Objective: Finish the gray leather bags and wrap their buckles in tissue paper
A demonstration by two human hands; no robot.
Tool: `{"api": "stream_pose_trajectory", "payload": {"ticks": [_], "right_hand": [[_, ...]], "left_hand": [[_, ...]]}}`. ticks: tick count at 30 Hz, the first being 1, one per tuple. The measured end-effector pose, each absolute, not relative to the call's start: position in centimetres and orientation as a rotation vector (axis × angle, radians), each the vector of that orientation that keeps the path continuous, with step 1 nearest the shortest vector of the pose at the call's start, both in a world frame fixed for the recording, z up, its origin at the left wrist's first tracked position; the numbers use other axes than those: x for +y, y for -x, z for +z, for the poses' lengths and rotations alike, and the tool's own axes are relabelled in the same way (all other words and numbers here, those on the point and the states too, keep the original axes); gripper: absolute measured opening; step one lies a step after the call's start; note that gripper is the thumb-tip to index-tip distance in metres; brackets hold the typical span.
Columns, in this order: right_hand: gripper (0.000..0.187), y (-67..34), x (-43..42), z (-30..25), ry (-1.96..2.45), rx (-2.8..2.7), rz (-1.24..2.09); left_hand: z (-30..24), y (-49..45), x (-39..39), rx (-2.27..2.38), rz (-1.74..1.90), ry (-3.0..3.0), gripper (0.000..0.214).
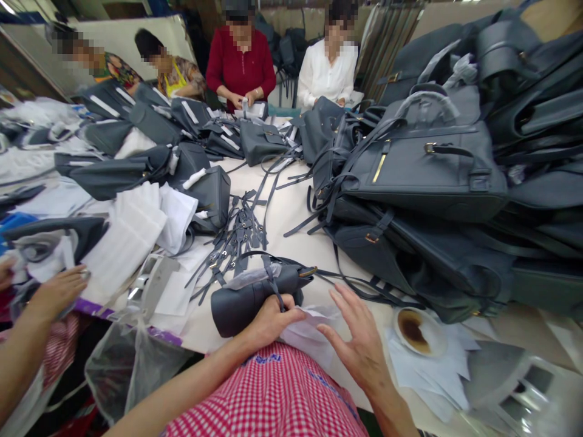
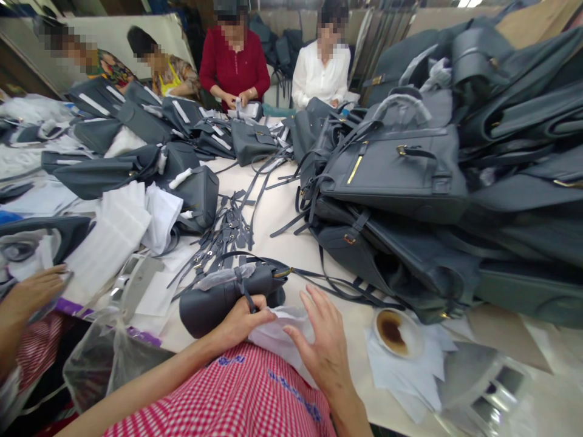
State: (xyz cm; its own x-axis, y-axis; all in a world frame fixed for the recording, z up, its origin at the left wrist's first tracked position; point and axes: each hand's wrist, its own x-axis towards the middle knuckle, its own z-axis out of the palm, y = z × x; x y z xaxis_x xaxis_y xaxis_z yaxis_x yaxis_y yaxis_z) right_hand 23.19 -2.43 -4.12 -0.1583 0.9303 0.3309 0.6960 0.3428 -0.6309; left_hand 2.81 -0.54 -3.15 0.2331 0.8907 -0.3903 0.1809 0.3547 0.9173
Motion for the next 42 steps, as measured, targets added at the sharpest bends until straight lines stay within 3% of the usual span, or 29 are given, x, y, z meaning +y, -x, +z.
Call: {"api": "stream_pose_trajectory", "payload": {"ticks": [3, 7, 16, 22, 29, 31, 36, 39, 42], "right_hand": [[0.024, -23.3, -1.2, -3.3, 1.307, -2.065, 0.692], [0.025, -22.8, -0.7, -2.5, 1.390, -1.903, 0.945], [0.018, -22.6, -1.2, -3.7, 1.287, -1.814, 0.807], [0.029, -25.8, -1.3, -6.9, 1.631, -1.693, 0.768], [0.061, -31.1, 0.1, -11.1, 1.900, -1.612, 0.378], [0.063, -29.4, 0.2, -9.3, 1.845, -1.516, 0.509], [0.045, -22.5, 0.3, -2.6, 1.368, -1.677, 1.405], [0.030, -20.6, 0.5, -1.0, 1.333, -1.730, 1.578], [0.036, -20.2, 0.7, -1.3, 1.349, -1.493, 1.713]], "left_hand": [[-3.0, -2.8, -0.5, 1.250, 0.662, -1.139, 0.030], [-2.9, -2.7, -0.5, 1.259, 0.665, -1.133, 0.030], [-3.2, -2.7, -0.4, 1.251, 0.718, -1.060, 0.040], [-3.6, -2.5, -0.3, 1.263, 0.756, -1.009, 0.043], [-3.5, -2.1, -0.6, 1.194, 0.739, -0.902, 0.041], [-3.3, -2.1, -0.6, 1.178, 0.733, -0.902, 0.041], [-2.0, -1.7, -0.6, 1.137, 0.760, -0.864, 0.043], [-1.5, -0.4, -0.8, 1.053, 0.790, -0.876, 0.041], [-1.9, 1.2, -1.2, 0.889, 0.848, -0.789, 0.045]]}}
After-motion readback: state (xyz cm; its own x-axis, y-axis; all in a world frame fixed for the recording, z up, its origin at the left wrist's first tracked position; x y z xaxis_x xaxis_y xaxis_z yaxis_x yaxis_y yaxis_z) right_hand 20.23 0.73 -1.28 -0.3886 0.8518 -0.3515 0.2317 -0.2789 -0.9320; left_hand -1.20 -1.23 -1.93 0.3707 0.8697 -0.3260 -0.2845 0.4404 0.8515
